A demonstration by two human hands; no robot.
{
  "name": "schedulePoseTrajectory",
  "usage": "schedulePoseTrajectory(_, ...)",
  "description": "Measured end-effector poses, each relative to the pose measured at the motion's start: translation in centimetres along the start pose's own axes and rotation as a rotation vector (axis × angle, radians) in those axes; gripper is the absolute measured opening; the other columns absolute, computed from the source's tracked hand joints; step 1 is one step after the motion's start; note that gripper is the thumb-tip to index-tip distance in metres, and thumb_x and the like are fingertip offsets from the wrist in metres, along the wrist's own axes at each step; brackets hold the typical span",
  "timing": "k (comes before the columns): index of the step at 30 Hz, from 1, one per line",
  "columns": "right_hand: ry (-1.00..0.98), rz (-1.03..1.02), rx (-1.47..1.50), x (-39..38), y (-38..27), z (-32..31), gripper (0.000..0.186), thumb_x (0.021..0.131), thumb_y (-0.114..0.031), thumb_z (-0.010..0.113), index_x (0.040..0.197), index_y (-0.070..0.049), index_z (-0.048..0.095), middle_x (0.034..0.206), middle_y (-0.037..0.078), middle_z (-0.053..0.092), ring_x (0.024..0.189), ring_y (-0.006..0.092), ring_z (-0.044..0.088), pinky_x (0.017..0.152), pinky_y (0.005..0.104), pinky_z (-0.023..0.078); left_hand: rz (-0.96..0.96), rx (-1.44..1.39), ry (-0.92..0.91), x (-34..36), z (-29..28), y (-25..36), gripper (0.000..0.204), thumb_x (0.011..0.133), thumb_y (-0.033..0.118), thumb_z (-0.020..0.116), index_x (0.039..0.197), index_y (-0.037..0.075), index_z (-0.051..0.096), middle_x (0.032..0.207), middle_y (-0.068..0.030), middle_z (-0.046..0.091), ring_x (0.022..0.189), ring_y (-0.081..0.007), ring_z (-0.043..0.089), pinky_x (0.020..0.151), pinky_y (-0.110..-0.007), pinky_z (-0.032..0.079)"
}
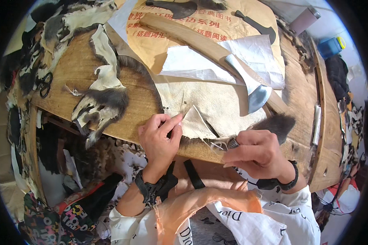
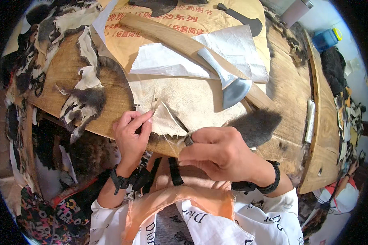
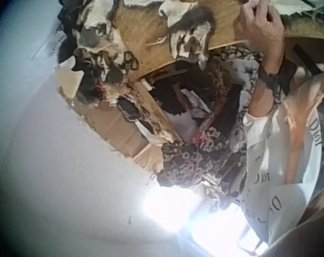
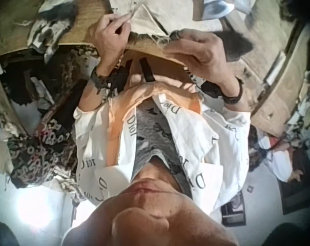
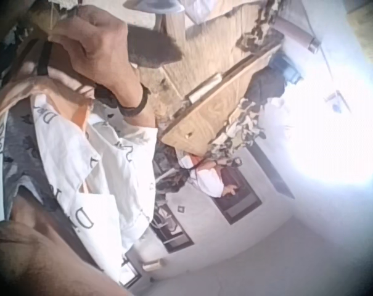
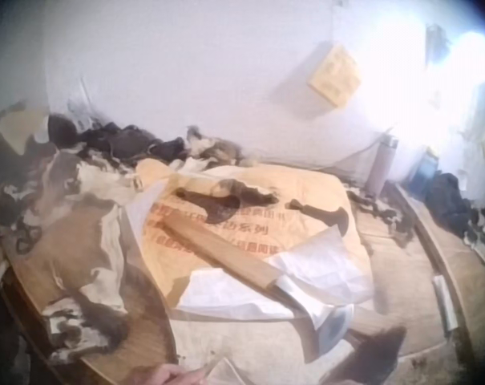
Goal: Cutting and hand-sewing together pieces of fur or animal hide at a workshop table.
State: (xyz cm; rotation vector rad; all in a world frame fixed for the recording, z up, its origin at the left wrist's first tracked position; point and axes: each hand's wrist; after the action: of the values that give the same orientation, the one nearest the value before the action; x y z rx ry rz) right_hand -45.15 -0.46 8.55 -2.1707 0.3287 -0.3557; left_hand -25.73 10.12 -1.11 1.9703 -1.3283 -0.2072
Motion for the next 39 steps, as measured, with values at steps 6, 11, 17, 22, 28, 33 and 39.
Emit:
schedulePoseTrajectory(6,0.075,-0.176,0.06,-0.3,-1.1,-0.9,0.023,0.059,-0.006,0.072,0.081,-0.01,0.067,0.059,0.001,0.04,0.051,0.0194,0.046,0.045,0.0307,0.035,-0.001,0.02,-0.002,-0.2,0.0,-0.1,0.019,0.073,0.01,0.068,0.092,0.013,0.071,0.079,-0.0014,0.058,0.071,-0.0153,0.054,0.072,-0.028,0.035)
schedulePoseTrajectory(11,0.082,-0.15,-0.045,1.0,-0.8,-0.6,0.019,0.062,-0.004,0.069,0.08,-0.009,0.066,0.058,0.003,0.041,0.051,0.0211,0.048,0.046,0.0317,0.038,0.018,-0.035,0.006,0.2,-0.3,0.3,0.021,0.072,0.01,0.067,0.091,0.016,0.07,0.077,0.0004,0.056,0.071,-0.0172,0.054,0.068,-0.032,0.037)
schedulePoseTrajectory(17,0.178,-0.01,0.071,5.1,3.4,3.5,0.014,0.065,-0.003,0.063,0.077,-0.007,0.067,0.061,0.01,0.052,0.055,0.0275,0.056,0.051,0.0356,0.044,0.244,-0.349,-0.252,0.5,-1.7,0.8,0.02,0.071,0.009,0.07,0.09,0.012,0.071,0.073,-0.0012,0.058,0.069,-0.0181,0.05,0.065,-0.029,0.041)
schedulePoseTrajectory(22,0.043,0.037,-0.107,3.9,4.7,5.6,0.006,0.067,-0.007,0.057,0.068,-0.005,0.063,0.065,0.012,0.057,0.06,0.0309,0.059,0.057,0.0394,0.048,-0.013,-0.099,0.041,1.1,-0.6,0.2,0.02,0.07,0.014,0.072,0.089,0.014,0.072,0.073,0.001,0.059,0.073,-0.0169,0.049,0.066,-0.03,0.038)
schedulePoseTrajectory(28,-0.007,0.093,-0.192,3.2,5.8,5.5,0.006,0.072,-0.008,0.062,0.077,-0.005,0.064,0.069,0.009,0.057,0.065,0.0288,0.059,0.06,0.0371,0.048,0.025,0.176,-0.015,1.2,0.1,0.4,0.025,0.072,0.019,0.071,0.097,0.018,0.07,0.078,0.003,0.056,0.075,-0.017,0.049,0.07,-0.034,0.035)
schedulePoseTrajectory(33,0.018,0.093,-0.179,3.1,5.9,5.6,0.006,0.072,-0.007,0.061,0.077,-0.005,0.064,0.069,0.009,0.058,0.065,0.0289,0.059,0.06,0.0368,0.048,0.09,0.164,0.0,1.1,0.4,0.1,0.014,0.074,0.018,0.068,0.088,0.017,0.069,0.076,0.0024,0.054,0.077,-0.018,0.05,0.069,-0.033,0.035)
schedulePoseTrajectory(39,0.044,0.084,-0.182,2.9,6.2,5.4,0.006,0.072,-0.007,0.061,0.076,-0.005,0.064,0.068,0.01,0.057,0.064,0.0289,0.059,0.059,0.0363,0.048,0.07,0.116,-0.057,1.3,1.0,0.3,0.004,0.079,0.011,0.06,0.083,0.011,0.059,0.083,-0.0023,0.052,0.082,-0.023,0.051,0.071,-0.037,0.035)
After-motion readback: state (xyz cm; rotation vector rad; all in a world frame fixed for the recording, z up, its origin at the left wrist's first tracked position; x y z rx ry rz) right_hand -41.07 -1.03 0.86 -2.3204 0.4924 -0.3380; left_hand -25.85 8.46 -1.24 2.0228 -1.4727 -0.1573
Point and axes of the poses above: each hand's wrist, its own x-axis towards the middle knuckle, its own z-axis out of the palm, y = z × x
